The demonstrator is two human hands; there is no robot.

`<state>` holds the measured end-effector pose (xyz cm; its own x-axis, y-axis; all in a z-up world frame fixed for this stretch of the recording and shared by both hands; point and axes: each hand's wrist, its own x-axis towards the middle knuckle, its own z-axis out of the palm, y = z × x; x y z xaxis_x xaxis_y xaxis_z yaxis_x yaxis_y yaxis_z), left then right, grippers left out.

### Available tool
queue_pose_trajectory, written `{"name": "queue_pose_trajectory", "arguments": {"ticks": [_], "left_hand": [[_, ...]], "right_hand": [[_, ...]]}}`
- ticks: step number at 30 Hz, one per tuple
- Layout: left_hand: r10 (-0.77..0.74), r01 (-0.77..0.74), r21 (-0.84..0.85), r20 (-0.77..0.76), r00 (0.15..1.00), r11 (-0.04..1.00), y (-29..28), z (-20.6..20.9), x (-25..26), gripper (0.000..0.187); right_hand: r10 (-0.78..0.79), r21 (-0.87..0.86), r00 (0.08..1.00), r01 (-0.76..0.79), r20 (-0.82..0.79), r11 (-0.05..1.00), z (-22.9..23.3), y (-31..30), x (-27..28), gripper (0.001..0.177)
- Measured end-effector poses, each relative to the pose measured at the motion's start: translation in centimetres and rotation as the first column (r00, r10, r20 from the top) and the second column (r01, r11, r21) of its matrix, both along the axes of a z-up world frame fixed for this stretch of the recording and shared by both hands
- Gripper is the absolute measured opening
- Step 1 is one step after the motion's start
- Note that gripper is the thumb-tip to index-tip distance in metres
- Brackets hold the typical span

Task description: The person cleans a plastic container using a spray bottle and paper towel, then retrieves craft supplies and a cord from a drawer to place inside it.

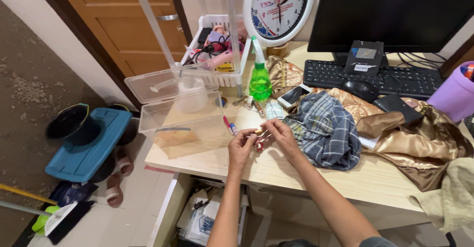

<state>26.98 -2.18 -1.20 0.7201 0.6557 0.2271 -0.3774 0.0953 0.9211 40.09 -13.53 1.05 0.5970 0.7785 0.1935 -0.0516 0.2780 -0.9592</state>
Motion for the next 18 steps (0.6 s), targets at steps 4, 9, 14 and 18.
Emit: {"name": "queue_pose_trajectory", "arguments": {"ticks": [4,9,14,18], "left_hand": [[0.112,-0.116,-0.139,-0.036,0.993,0.984,-1.2,1.3,-0.8,0.018],[0.158,-0.161,-0.188,-0.029,0.987,0.969,-1.6,2.4,-2.5,0.021],[0.284,-0.285,0.16,0.035,0.958,0.945,0.1,5.3,-4.8,0.023],[0.349,-0.341,0.25,0.016,0.937,0.906,1.3,10.2,-8.0,0.024]], "right_hand": [[0.038,-0.116,0.989,-0.022,0.14,0.993,3.4,-1.0,-4.1,0.039],[0.057,-0.058,0.961,-0.043,0.27,0.997,4.1,-0.4,-6.9,0.045],[0.061,-0.037,0.947,-0.051,0.316,0.998,5.1,1.7,-7.3,0.045],[0.081,0.04,0.918,-0.105,0.389,0.994,8.1,4.2,-8.4,0.04]]}}
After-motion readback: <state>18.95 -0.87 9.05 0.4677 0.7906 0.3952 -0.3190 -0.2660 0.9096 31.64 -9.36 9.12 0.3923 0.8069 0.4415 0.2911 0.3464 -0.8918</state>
